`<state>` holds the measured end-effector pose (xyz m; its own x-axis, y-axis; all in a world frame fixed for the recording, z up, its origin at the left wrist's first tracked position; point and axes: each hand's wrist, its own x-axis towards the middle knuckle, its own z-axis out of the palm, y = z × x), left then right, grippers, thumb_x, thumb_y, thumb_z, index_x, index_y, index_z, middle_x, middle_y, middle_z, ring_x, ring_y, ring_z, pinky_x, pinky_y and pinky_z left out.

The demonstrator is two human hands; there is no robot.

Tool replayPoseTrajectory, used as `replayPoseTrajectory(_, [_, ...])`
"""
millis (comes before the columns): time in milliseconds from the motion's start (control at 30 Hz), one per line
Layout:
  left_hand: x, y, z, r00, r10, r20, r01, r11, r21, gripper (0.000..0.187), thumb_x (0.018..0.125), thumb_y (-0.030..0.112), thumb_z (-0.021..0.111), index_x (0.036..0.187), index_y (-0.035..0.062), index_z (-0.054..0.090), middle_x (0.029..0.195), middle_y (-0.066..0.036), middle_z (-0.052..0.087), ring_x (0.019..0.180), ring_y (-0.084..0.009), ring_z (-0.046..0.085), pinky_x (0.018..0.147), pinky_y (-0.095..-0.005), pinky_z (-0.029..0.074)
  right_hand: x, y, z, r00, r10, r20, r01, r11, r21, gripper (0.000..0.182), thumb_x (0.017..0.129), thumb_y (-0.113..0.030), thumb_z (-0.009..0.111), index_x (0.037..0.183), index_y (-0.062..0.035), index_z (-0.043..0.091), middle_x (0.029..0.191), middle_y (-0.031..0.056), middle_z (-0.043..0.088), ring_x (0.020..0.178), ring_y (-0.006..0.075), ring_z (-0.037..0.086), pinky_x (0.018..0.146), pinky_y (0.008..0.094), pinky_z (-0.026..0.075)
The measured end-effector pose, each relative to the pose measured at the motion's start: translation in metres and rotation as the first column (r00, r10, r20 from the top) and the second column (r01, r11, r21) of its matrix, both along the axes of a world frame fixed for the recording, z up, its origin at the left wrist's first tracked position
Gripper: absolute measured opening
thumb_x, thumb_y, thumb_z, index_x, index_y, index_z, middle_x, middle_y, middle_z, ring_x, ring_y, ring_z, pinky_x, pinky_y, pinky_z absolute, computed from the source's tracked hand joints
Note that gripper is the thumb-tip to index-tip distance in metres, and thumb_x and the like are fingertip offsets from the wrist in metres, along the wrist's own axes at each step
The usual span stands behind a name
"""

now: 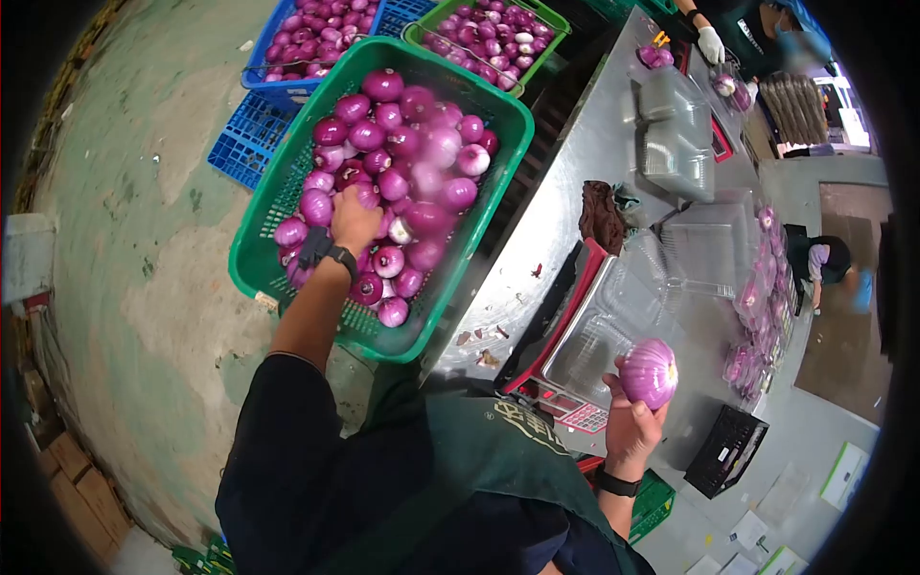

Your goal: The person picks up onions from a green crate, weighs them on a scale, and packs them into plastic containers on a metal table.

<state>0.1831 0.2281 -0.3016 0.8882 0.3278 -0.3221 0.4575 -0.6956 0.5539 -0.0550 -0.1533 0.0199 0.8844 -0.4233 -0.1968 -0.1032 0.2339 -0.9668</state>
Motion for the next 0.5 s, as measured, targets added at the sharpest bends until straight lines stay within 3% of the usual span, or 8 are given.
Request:
replayPoseTrajectory(67, [0.012, 0.006, -0.019, 0.998, -0.064, -0.011, 0.065, 0.997, 0.051, 0.076, 0.078, 0.023, 0.087, 0.143, 0.0113, 0.049, 0.144, -0.022, 0.049, 0.127, -0.0433, 0.056, 0.107, -0.0490, 0.049, -0.005, -0.016, -0.006, 1.000, -0.016, -0.005, 0.016, 1.000, 0.012, 0.090, 0.080, -0.026, 0.084, 0.153, -0.0031, 0.039, 0.138, 0.0186, 0.059, 0.125, 0.0411, 0.062, 0.102, 0.0517, 0.055])
replayPoseTrajectory(133, [0.021, 0.005, -0.034, 0.995, -0.093, -0.044, 0.095, 0.994, 0.051, 0.076, 0.078, 0.021, 0.087, 0.143, 0.0124, 0.048, 0.145, -0.022, 0.047, 0.127, -0.0441, 0.057, 0.106, -0.0496, 0.050, -0.009, -0.027, -0.010, 0.988, -0.155, -0.012, 0.154, 0.963, 0.222, 0.099, 0.078, -0.032, 0.086, 0.158, -0.0056, 0.033, 0.139, 0.0197, 0.056, 0.124, 0.0402, 0.062, 0.100, 0.0521, 0.056])
replayPoseTrajectory(267, [0.034, 0.001, -0.053, 0.981, -0.082, -0.175, 0.093, 0.994, 0.058, 0.078, 0.076, 0.017, 0.089, 0.142, 0.0158, 0.047, 0.150, -0.023, 0.040, 0.124, -0.0471, 0.058, 0.102, -0.0508, 0.053, 0.001, -0.035, -0.007, 0.990, -0.122, -0.068, 0.131, 0.980, 0.152, 0.094, 0.079, -0.034, 0.085, 0.154, -0.0042, 0.038, 0.140, 0.0200, 0.057, 0.125, 0.0400, 0.061, 0.101, 0.0515, 0.056])
replayPoseTrajectory(333, [0.029, 0.006, -0.056, 0.987, -0.098, -0.125, 0.112, 0.988, 0.110, 0.078, 0.076, 0.014, 0.087, 0.143, 0.0123, 0.046, 0.139, -0.024, 0.053, 0.118, -0.0462, 0.062, 0.099, -0.0500, 0.055, 0.005, -0.036, -0.006, 0.991, -0.113, -0.068, 0.120, 0.986, 0.113, 0.090, 0.080, -0.033, 0.084, 0.153, -0.0040, 0.039, 0.139, 0.0197, 0.058, 0.124, 0.0401, 0.062, 0.101, 0.0509, 0.056])
replayPoseTrajectory(400, [0.024, 0.023, -0.079, 0.987, 0.090, -0.135, -0.132, 0.929, -0.345, 0.070, 0.075, 0.012, 0.084, 0.136, 0.0070, 0.052, 0.119, -0.020, 0.067, 0.102, -0.0415, 0.070, 0.081, -0.0470, 0.059, 0.007, -0.039, -0.008, 0.993, -0.104, -0.058, 0.109, 0.991, 0.081, 0.087, 0.081, -0.032, 0.084, 0.151, -0.0038, 0.041, 0.137, 0.0193, 0.059, 0.123, 0.0402, 0.063, 0.101, 0.0504, 0.056])
replayPoseTrajectory(433, [0.015, 0.017, -0.016, 0.931, 0.155, -0.329, -0.329, 0.745, -0.580, 0.050, 0.084, 0.026, 0.074, 0.126, 0.0038, 0.059, 0.101, -0.018, 0.072, 0.080, -0.0348, 0.071, 0.060, -0.0395, 0.056, 0.005, -0.041, -0.009, 0.990, -0.130, -0.054, 0.133, 0.989, 0.060, 0.087, 0.081, -0.031, 0.084, 0.151, -0.0039, 0.041, 0.137, 0.0189, 0.059, 0.123, 0.0399, 0.063, 0.101, 0.0499, 0.056])
replayPoseTrajectory(467, [0.003, 0.024, -0.014, 0.933, 0.152, -0.326, -0.323, 0.751, -0.576, 0.050, 0.084, 0.026, 0.074, 0.126, 0.0038, 0.059, 0.101, -0.018, 0.072, 0.080, -0.0348, 0.071, 0.060, -0.0395, 0.056, 0.001, -0.044, -0.009, 0.987, -0.154, -0.051, 0.156, 0.987, 0.041, 0.088, 0.080, -0.031, 0.084, 0.151, -0.0039, 0.041, 0.137, 0.0184, 0.059, 0.123, 0.0396, 0.063, 0.100, 0.0495, 0.055])
replayPoseTrajectory(500, [-0.005, 0.033, -0.007, 0.906, 0.074, -0.417, -0.412, 0.384, -0.826, 0.048, 0.089, 0.037, 0.065, 0.123, 0.0037, 0.061, 0.101, -0.018, 0.072, 0.074, -0.0331, 0.068, 0.055, -0.0359, 0.052, -0.004, -0.052, -0.011, 0.989, -0.137, -0.051, 0.139, 0.990, 0.035, 0.086, 0.080, -0.027, 0.083, 0.151, -0.0040, 0.041, 0.140, 0.0172, 0.057, 0.126, 0.0366, 0.061, 0.103, 0.0497, 0.052])
